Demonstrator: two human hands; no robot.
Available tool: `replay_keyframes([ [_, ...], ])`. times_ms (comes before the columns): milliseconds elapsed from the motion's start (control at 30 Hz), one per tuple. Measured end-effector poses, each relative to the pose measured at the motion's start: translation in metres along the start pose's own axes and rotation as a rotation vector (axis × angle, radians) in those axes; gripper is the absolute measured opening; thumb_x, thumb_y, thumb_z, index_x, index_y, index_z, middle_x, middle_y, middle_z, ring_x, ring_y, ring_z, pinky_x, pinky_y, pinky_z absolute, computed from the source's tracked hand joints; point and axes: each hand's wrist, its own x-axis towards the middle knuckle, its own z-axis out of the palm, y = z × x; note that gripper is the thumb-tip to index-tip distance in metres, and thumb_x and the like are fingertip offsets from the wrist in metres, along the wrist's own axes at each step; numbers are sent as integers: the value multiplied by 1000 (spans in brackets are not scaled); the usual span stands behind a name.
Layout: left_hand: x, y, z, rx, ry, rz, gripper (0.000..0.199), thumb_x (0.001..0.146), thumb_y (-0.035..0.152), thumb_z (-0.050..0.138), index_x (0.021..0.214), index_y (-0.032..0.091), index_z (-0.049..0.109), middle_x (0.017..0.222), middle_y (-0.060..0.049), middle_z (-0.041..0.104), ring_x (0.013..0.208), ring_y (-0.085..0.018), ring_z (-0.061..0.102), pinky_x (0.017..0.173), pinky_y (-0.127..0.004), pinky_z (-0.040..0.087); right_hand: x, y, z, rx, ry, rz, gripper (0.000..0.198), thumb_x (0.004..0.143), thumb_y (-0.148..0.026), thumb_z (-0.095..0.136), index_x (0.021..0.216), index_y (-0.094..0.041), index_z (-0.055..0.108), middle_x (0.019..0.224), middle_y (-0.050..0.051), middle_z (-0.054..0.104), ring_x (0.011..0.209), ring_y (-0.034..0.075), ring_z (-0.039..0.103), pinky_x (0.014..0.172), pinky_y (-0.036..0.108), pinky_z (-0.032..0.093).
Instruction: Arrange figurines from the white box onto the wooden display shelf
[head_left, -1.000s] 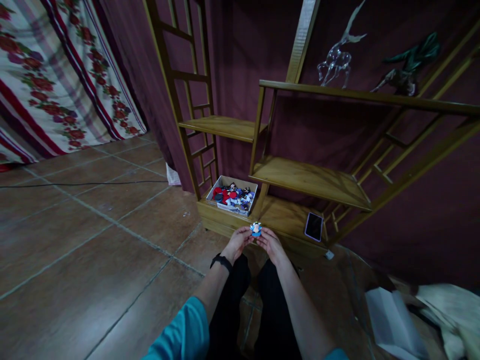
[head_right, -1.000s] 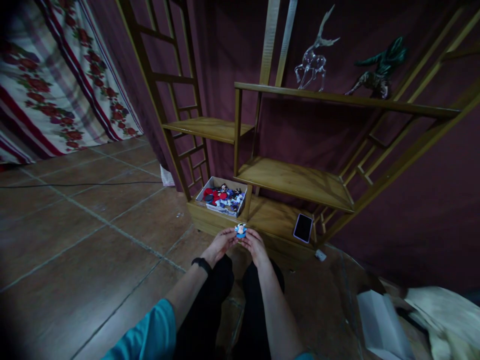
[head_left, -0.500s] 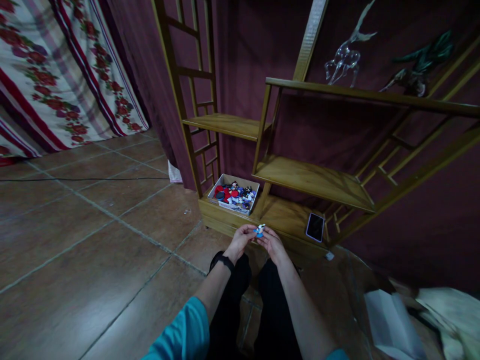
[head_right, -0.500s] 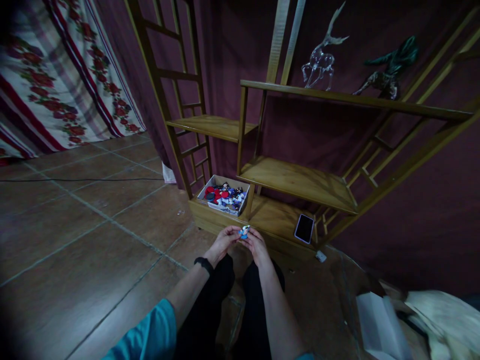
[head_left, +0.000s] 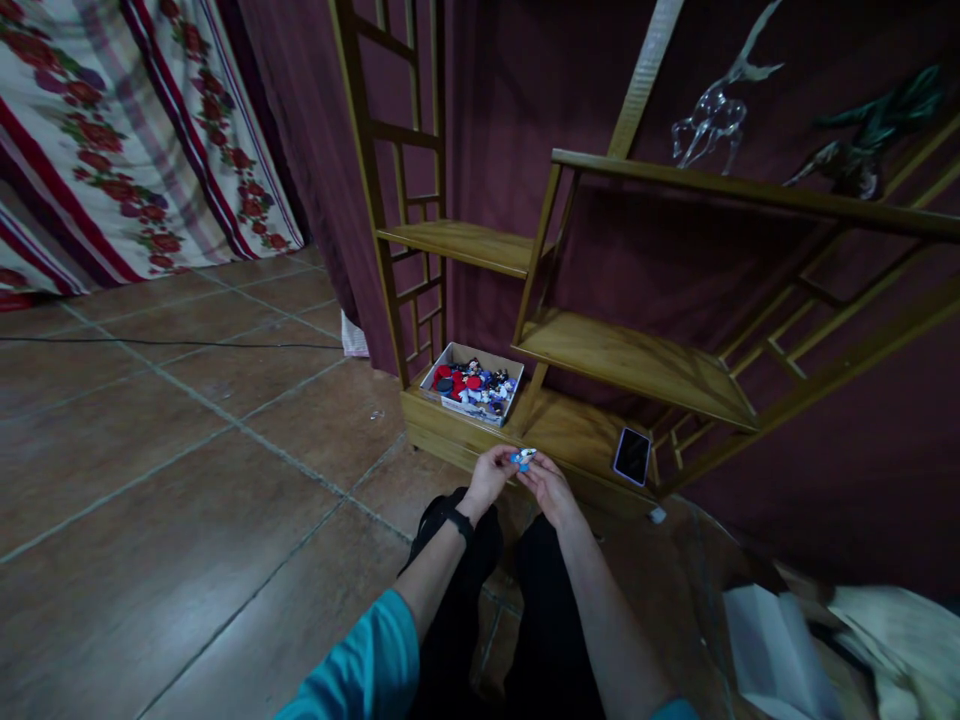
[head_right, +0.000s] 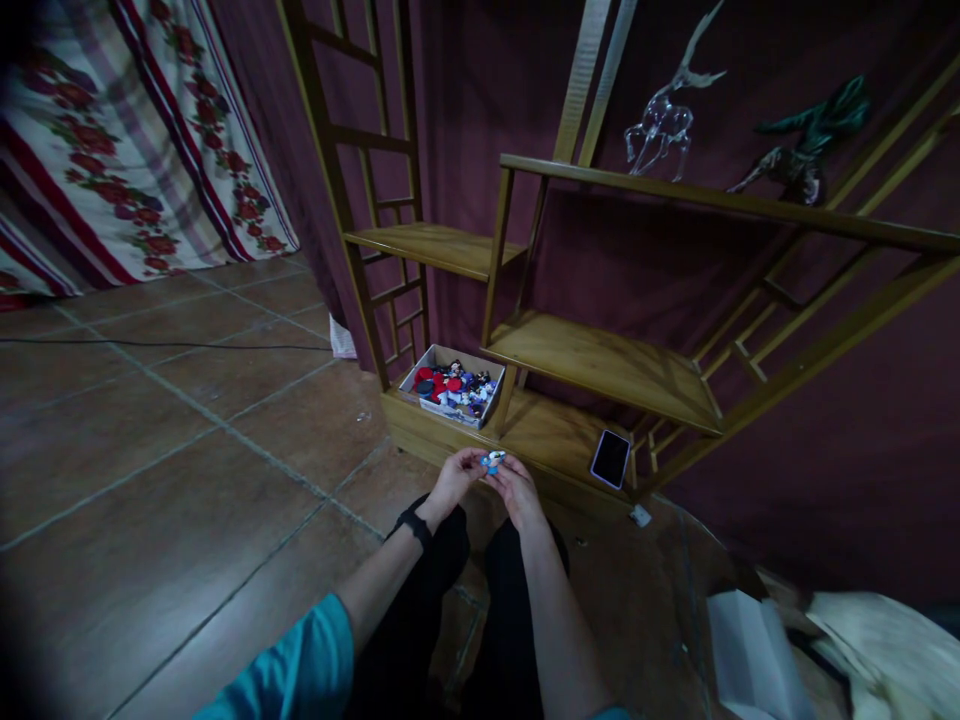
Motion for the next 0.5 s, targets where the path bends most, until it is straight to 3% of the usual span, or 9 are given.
replay_keyframes([
  [133,-1,-1,-1,241,-20,92,26,65,18,64,91,15,61,80,-3,62,72,-14,56,70,-28,45,-1,-1,0,0,-13,-4,26,64,-19,69,88,-21,61,96,2,68,90,16,64,85,31,48],
  [300,-13,9,-2,718,-30,208,25,76,24,56,101,21,58,94,-3,57,85,-15,56,77,-28,43,-1,-1,-2,-4,0,-1,25,65,-17,68,88,-22,61,95,1,69,88,14,64,81,27,49],
  [500,-28,26,2,1097,-64,311,22,85,28,43,105,23,51,96,-4,52,87,-15,53,76,-26,42,-1,-1,-4,-24,-23,21,24,66,-17,66,88,-23,61,94,0,69,87,12,64,79,24,50],
])
